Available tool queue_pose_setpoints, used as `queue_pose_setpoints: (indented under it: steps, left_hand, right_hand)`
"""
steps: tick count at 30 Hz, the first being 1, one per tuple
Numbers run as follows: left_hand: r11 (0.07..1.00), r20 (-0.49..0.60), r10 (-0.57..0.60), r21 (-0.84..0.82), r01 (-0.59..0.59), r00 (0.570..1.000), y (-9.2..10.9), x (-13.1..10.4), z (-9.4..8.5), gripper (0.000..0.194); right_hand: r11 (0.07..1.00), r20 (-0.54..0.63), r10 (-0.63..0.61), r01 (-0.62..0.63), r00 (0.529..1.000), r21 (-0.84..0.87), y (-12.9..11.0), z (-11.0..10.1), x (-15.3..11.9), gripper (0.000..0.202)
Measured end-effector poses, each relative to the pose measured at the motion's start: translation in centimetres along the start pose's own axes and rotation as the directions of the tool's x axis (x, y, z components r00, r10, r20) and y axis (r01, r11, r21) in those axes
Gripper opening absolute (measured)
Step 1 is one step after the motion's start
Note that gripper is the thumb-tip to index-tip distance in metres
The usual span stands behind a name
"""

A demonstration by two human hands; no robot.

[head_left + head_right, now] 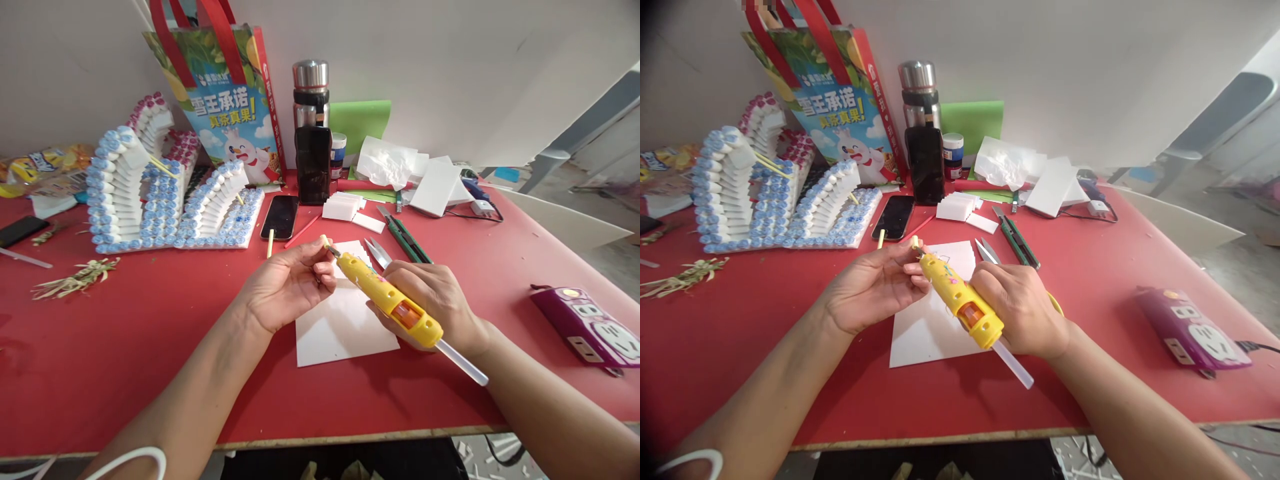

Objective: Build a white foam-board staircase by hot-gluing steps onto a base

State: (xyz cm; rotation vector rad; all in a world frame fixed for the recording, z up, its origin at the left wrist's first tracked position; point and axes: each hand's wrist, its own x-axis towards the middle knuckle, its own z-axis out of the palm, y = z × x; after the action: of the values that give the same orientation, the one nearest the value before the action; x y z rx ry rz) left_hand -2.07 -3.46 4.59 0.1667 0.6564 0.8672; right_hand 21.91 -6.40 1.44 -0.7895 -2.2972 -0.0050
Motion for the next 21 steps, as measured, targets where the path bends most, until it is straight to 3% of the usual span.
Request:
queue_pose_setpoints:
  steps: [21]
  left_hand:
    - [1.0,0.035,0.011,0.011,-0.011,0.999,-0.11,0.0,0.02,0.003]
  right_hand:
    - [1.0,-0.008,-0.001,0.0,1.0,-0.018,-0.05,0.09,-0.04,0.021]
